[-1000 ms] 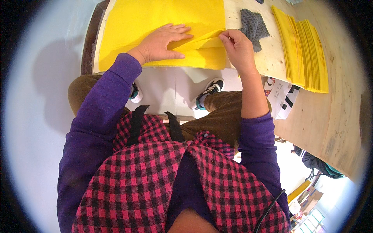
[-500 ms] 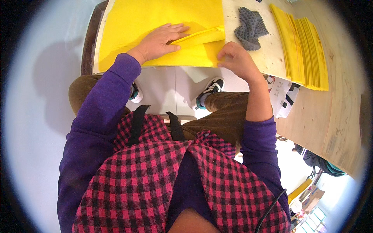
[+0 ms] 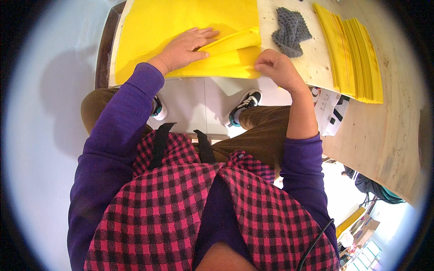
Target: The person folds a large yellow sheet on a wooden table, aligning edges and pressing creases. They stack the folded sheet with others and continue folding additional sheets.
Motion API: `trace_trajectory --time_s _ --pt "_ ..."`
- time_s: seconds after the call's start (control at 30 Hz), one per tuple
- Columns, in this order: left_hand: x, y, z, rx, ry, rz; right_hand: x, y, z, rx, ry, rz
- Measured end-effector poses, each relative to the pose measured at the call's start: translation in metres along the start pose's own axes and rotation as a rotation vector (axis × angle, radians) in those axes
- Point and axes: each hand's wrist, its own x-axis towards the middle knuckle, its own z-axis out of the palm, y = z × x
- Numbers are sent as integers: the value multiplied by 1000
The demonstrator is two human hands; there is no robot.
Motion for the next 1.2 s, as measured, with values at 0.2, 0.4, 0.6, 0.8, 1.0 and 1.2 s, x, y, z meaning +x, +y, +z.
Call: trace_trajectory --time_s 0.2,0.4,0.6,0.8,1.0,1.2 --pt "0 1 0 12 2 8 2 -10 -2 -36 56 94" --pt "0 7 -5 19 2 25 17 -19 2 -173 304 -127" --pt "1 5 -5 30 -10 41 32 -28 9 -189 500 -339" --pt "0 -2 -1 -65 13 15 12 -22 -4 -11 357 -27" --pt "0 -4 1 -74 11 16 -2 -10 -2 -167 10 -125" --pt "1 -5 4 -23 51 23 -2 -6 1 -118 -11 -76"
